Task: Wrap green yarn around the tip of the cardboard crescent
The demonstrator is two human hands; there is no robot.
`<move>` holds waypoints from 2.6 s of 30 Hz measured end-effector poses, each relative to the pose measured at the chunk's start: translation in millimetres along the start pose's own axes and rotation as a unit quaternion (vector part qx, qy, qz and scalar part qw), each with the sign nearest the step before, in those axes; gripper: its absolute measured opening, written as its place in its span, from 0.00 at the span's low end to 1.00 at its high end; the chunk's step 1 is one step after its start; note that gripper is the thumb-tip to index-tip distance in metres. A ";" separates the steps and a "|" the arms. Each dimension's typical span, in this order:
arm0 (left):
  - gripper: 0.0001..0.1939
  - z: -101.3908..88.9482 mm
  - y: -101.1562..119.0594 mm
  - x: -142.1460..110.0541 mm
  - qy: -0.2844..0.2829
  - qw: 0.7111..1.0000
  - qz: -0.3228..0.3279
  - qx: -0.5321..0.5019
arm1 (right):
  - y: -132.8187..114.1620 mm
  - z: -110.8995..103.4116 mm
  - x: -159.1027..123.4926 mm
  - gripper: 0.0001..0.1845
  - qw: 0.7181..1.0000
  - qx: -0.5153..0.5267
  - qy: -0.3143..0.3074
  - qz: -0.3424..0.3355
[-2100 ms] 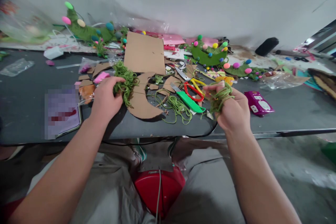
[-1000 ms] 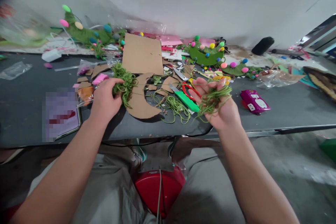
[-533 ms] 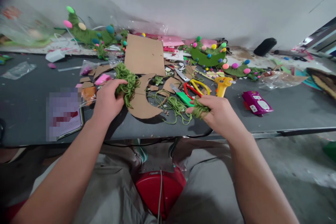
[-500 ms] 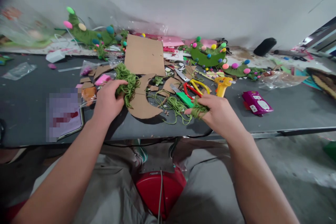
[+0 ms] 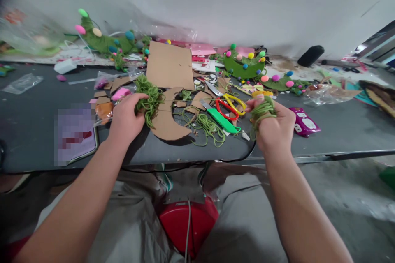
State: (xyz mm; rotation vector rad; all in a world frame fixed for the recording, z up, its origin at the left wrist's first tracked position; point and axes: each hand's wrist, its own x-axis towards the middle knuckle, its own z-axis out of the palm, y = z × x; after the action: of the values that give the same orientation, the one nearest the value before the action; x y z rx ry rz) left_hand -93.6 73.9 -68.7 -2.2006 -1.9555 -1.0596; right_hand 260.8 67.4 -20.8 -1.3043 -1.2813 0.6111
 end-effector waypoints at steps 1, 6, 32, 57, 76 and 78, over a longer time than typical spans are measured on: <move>0.26 0.2 0.1 0.0 0.000 1.000 -0.001 -0.001 | -1.7 1.9 1.5 0.13 0.997 0.068 0.006 0.035; 0.24 1.1 -0.2 0.9 0.003 1.000 0.001 -0.009 | -10.4 1.0 13.4 0.15 0.961 0.246 0.009 0.130; 0.24 0.4 -2.8 -0.1 0.012 1.000 0.002 -0.014 | -20.0 -6.7 -3.1 0.26 0.915 -0.338 -0.077 -0.207; 0.12 3.6 -2.8 1.1 0.016 0.999 0.035 -0.028 | -25.2 -7.5 -26.9 0.27 0.943 0.201 -0.213 0.160; 0.12 10.1 1.1 1.7 0.029 0.999 0.021 -0.034 | 6.2 -62.7 1.6 0.20 0.884 0.421 -0.027 0.199; 0.12 9.6 1.5 2.2 0.031 0.999 0.018 -0.032 | 6.1 -65.0 3.2 0.20 0.882 0.430 -0.016 0.192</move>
State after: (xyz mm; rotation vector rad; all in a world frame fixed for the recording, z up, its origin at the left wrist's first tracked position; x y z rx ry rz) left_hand -87.8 79.6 -74.4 -2.1979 -1.8748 -1.1860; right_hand 322.8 49.0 -11.4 -0.7743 -0.6111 1.3070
